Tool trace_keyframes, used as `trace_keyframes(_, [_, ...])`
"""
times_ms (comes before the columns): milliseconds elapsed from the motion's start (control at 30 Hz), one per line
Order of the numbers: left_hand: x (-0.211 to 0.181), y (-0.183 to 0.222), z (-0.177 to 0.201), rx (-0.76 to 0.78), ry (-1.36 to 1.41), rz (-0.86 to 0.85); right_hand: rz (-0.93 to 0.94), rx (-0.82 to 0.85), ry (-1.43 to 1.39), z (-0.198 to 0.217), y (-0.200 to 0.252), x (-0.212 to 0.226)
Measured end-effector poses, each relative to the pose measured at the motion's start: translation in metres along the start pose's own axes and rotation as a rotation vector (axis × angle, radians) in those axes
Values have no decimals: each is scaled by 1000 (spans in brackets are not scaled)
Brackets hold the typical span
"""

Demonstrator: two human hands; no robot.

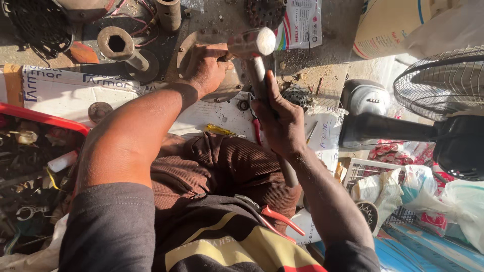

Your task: The person is repairing a circular electrical component, likely a fan motor base. They use a screwdriver to adjust wires and a hammer to tap a metal ring into place on the component.

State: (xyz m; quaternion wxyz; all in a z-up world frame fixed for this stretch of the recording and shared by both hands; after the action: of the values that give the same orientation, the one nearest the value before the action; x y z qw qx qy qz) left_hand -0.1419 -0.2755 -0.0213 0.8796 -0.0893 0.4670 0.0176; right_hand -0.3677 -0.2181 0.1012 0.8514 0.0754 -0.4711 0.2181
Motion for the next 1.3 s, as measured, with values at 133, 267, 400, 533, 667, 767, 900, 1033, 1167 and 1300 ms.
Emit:
trace_keyframes(133, [-6,-2,1,18,366,234,-392,122,-274,16,27,-9])
trace_keyframes(267, [0,22,40,-114,446,28,-621,190,-127,34,53,-34])
trace_keyframes(400, [54,118,94,164,-40,388,-704,283,190,28,71,-103])
trace_keyframes(533, [130,243,116,507,-551,744,-759,410,428,14,85,-172])
trace_keyframes(667, [200,319,93,717,-742,954,-614,299,274,-13,98,-217])
trace_keyframes(767, [223,324,80,1065,-925,940,-663,279,284,-27,101,-237])
trace_keyframes(900, [181,270,85,629,-629,739,-663,418,418,-27,87,-236])
trace_keyframes(1033, [116,174,72,128,-81,547,-740,253,136,-50,48,-214])
trace_keyframes(1167, [112,87,14,-219,502,832,-694,99,-322,-91,10,-192])
trace_keyframes(1300, [142,51,-32,-466,978,934,-653,-101,-153,-112,-34,-197])
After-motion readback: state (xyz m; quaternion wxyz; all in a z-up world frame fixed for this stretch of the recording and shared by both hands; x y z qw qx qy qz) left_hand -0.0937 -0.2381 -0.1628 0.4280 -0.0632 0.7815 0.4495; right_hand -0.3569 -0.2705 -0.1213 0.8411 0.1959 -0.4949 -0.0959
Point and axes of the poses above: each hand's wrist, its own y-axis away from the middle knuckle, its own z-axis out of the back of the hand, x = y × z, the point moved 2 cm from there along -y, towards the middle knuckle, and after that the axes turned 2 degrees about z, right-handed, at the moved point
